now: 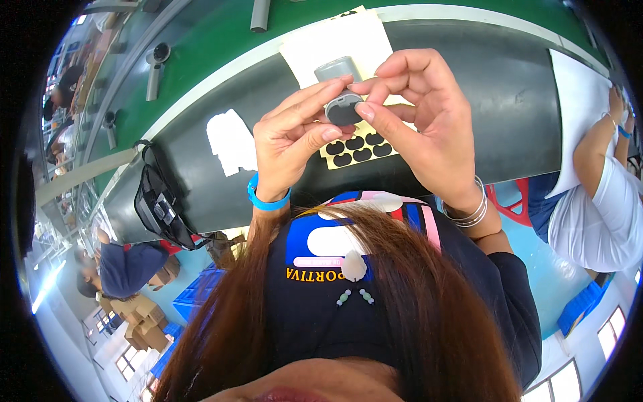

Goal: Applying small circular stickers to grey cylindrical components at a manual assembly station.

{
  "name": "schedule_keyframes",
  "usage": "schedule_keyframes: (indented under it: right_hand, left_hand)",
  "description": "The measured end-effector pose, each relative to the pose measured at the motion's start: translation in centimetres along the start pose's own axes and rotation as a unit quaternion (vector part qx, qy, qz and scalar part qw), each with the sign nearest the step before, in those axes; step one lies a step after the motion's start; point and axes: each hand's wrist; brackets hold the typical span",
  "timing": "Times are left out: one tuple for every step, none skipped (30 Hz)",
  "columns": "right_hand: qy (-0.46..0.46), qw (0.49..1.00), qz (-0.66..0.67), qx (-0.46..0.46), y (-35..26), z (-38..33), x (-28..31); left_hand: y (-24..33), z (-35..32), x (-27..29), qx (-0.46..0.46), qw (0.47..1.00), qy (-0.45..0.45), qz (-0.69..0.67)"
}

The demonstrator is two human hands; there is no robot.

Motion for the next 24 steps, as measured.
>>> schedule_keyframes:
  right_hand:
    - [0.001,1.0,0.0,0.0,0.0,0.0,0.1]
    - [0.0,1.0,0.003,0.001,0.1,0.0,0.1]
    - [0.0,1.0,0.004,0.003,0.1,-0.1,0.2]
    - [0.001,1.0,0.004,0.003,0.1,-0.1,0.2]
    - [0.003,1.0,-0.002,0.001,0.1,-0.1,0.1]
    - [0.005,1.0,-0.006,-0.001,0.1,-0.1,0.1]
    - [0.006,1.0,-0.006,0.0,0.1,-0.1,0.1]
    - [0.006,1.0,-0.008,-0.001,0.0,-0.1,0.1]
    - [0.006,1.0,-0.01,-0.002,-0.1,-0.1,0.1]
    - [0.007,1.0,-0.01,-0.002,-0.1,-0.1,0.0]
    - [0.006,1.0,-0.012,-0.004,-0.2,-0.1,0.0]
    - [0.006,1.0,-0.013,-0.006,-0.2,-0.1,0.1]
    - [0.006,1.0,-0.012,-0.006,-0.2,-0.2,0.1]
    - [0.007,1.0,-0.014,-0.007,-0.2,-0.2,0.2]
    - [0.007,1.0,-0.017,-0.007,-0.2,-0.2,0.1]
    - [0.007,1.0,-0.018,-0.007,-0.2,-0.2,0.0]
    - [0.006,1.0,-0.02,-0.007,-0.3,-0.2,0.0]
    - [0.006,1.0,-0.021,-0.007,-0.3,-0.2,0.0]
    - [0.007,1.0,-0.02,-0.007,-0.4,-0.2,0.1]
    - [0.007,1.0,-0.021,-0.007,-0.4,-0.2,0.2]
    - [0.006,1.0,-0.023,-0.007,-0.4,-0.2,0.1]
    - [0.006,1.0,-0.023,-0.006,-0.5,-0.2,-0.1]
    - [0.007,1.0,-0.024,-0.019,-0.7,-0.2,-0.3]
    - [0.009,0.999,-0.024,-0.031,-0.9,-0.3,-0.3]
  left_hand:
    - [0.0,0.0,0.0,0.001,1.0,-0.001,0.0]
    - [-0.1,0.1,-0.1,-0.001,1.0,-0.002,0.001]
    - [-0.1,0.1,-0.1,-0.003,1.0,-0.005,0.001]
    - [-0.1,0.1,-0.1,-0.002,1.0,-0.005,0.0]
    - [-0.1,0.1,-0.2,0.001,1.0,-0.003,-0.006]
    - [-0.1,0.0,-0.2,0.004,1.0,-0.001,-0.01]
    - [-0.1,0.0,-0.2,0.005,1.0,-0.002,-0.01]
    - [-0.1,0.0,-0.2,0.004,1.0,-0.003,-0.01]
    - [-0.1,0.0,-0.2,0.003,1.0,-0.003,-0.011]
    - [-0.1,0.0,-0.2,0.003,1.0,-0.004,-0.011]
    - [0.0,0.0,-0.2,0.002,1.0,-0.004,-0.011]
    - [0.0,0.0,-0.2,0.0,1.0,-0.005,-0.011]
    - [-0.1,0.0,-0.2,0.001,1.0,-0.006,-0.01]
    - [-0.1,0.0,-0.3,0.002,1.0,-0.008,-0.011]
    - [-0.1,-0.1,-0.2,0.003,1.0,-0.009,-0.012]
    - [0.0,-0.1,-0.2,0.002,1.0,-0.009,-0.013]
    - [0.0,-0.2,-0.2,0.004,1.0,-0.007,-0.025]
    - [0.0,-0.2,-0.3,0.008,0.999,-0.006,-0.036]
    - [0.1,-0.1,-0.4,0.008,0.999,-0.007,-0.035]
    - [0.1,-0.1,-0.5,0.01,0.999,-0.008,-0.044]
    - [0.0,-0.1,-0.4,0.011,0.999,-0.008,-0.052]
    - [0.0,-0.2,-0.3,0.011,0.999,-0.009,-0.052]
    - [0.0,-0.2,-0.2,0.01,0.998,-0.011,-0.053]
    - [0.0,-0.2,-0.2,0.01,0.998,-0.014,-0.054]
Point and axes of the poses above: each hand's wrist, its own z-axis towards the middle knuckle, its own x-axis out of the back of the hand, y = z × x, and after that the axes turned 1 degree about -y, right-handed
